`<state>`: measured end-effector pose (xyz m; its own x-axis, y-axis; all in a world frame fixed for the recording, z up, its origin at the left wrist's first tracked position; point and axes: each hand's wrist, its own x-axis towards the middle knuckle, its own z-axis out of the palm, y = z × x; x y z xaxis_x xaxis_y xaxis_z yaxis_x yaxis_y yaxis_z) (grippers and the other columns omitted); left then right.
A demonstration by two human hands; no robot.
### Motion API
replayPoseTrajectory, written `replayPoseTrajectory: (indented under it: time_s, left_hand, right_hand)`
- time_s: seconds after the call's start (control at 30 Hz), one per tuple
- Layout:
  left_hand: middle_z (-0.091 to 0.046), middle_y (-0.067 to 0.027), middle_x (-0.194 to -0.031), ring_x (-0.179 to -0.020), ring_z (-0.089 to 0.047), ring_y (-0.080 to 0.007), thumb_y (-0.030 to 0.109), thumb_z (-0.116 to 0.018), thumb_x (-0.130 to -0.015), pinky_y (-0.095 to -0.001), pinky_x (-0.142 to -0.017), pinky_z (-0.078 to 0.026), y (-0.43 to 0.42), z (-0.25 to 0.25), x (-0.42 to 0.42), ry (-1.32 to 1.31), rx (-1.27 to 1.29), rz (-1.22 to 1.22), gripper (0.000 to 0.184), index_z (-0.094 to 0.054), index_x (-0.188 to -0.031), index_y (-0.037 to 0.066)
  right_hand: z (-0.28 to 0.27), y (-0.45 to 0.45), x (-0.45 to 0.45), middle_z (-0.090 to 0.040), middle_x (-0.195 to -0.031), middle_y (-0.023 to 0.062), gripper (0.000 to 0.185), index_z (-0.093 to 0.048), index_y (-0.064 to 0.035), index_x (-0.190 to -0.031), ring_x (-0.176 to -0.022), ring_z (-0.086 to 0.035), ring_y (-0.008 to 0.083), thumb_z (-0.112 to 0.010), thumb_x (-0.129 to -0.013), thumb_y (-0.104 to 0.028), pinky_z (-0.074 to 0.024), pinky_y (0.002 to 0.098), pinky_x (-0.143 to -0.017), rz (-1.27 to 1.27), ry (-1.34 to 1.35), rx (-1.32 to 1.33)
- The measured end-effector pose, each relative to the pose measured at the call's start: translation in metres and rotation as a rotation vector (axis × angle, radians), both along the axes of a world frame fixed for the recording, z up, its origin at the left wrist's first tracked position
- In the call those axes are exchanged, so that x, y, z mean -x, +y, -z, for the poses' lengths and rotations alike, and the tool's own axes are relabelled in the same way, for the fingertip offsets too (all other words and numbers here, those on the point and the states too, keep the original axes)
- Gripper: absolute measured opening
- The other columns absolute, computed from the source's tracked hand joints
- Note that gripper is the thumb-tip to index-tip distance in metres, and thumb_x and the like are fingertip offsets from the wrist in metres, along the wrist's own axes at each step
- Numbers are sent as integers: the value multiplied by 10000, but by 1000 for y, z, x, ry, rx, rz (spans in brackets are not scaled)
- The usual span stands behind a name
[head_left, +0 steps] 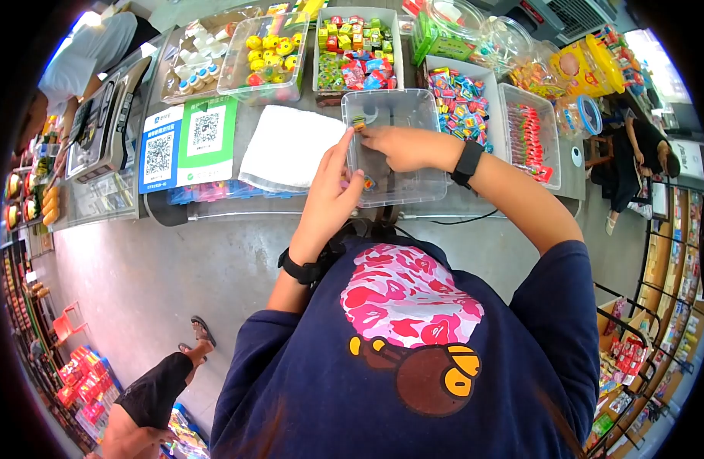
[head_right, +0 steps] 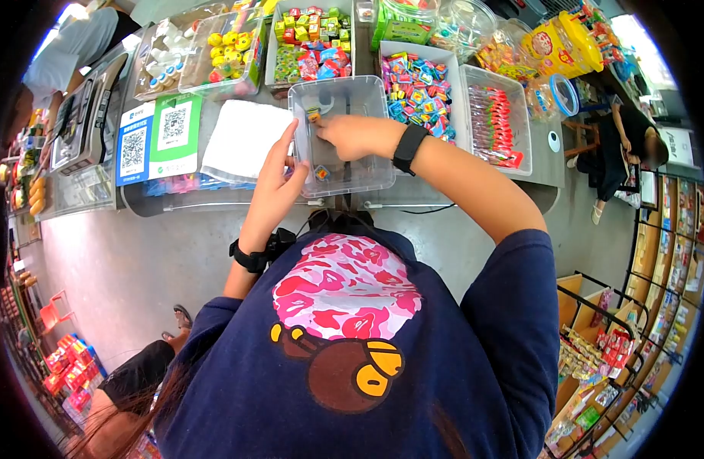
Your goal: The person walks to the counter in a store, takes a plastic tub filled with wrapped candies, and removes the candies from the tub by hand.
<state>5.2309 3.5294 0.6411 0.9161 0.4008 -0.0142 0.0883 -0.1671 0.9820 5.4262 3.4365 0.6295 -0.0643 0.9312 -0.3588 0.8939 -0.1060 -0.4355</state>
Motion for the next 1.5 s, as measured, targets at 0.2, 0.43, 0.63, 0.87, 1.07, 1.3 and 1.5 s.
replayPoseTrajectory:
  time_s: [0.2, 0.43, 0.63, 0.87, 1.07, 1.3, 1.5]
  left_hand:
    - [-456, -93, -1403, -784, -475, -98, 25, -553, -855, -222, -703, -462, 0, 1, 0, 6, -21, -6, 672, -341, -1490, 90]
    - [-463, -94, -1386, -796, -480, -98, 25, -557, -849, -224, -709, -464, 1, 4, -1, -2, -46, -4, 682, -340, -1492, 94]
    - [-480, -115, -1218, -754, -471, -124, 13, -548, -847, -247, -708, -458, 1, 7, -1, -29, -77, -8, 689, -327, -1495, 94]
    - [-455, -100, -1388, -803, -477, -108, 6, -543, -807, -225, -707, -464, 1, 7, -1, -15, -77, -11, 722, -342, -1493, 110]
    - [-444, -96, -1402, -807, -474, -106, 12, -548, -807, -226, -707, -468, 2, 7, -2, -14, -74, -5, 720, -343, -1491, 103]
    - [-443, -90, -1402, -814, -474, -104, 13, -544, -812, -220, -688, -483, 2, 9, -2, -14, -61, -7, 708, -349, -1487, 98]
    - [-445, -91, -1395, -818, -481, -106, 15, -545, -814, -224, -688, -491, 2, 8, -2, -13, -76, -1, 704, -351, -1485, 97]
  right_hand:
    - [18, 0, -7, -515, -1350, 226, 587, -460, 58, -1346, -1113, -583, 385, -510, -765, -10, -487, 435, -910, 77, 19, -175]
    - [12, 4, 1, -624, -1067, 198, 249, -617, 31, -1030, -973, -622, 385, -515, -807, -16, -499, 462, -819, 146, -1, -287]
    - [6, 6, 12, -641, -981, 211, 197, -616, 25, -988, -918, -639, 388, -521, -824, -27, -514, 466, -781, 219, -6, -348]
    - [18, 4, 6, -655, -946, 239, 325, -613, 46, -1075, -859, -636, 420, -498, -771, 23, -515, 481, -774, 227, -83, -277]
    - [20, 1, -1, -655, -901, 249, 312, -626, 57, -1049, -845, -641, 416, -503, -764, 20, -521, 471, -783, 266, -143, -250]
    - [21, 0, -1, -639, -1015, 232, 351, -628, 55, -1091, -886, -636, 403, -496, -766, 35, -521, 453, -803, 241, -158, -243]
    - [23, 2, 0, -605, -1103, 213, 355, -647, 55, -1070, -974, -614, 384, -475, -759, 68, -497, 439, -848, 265, -38, -360]
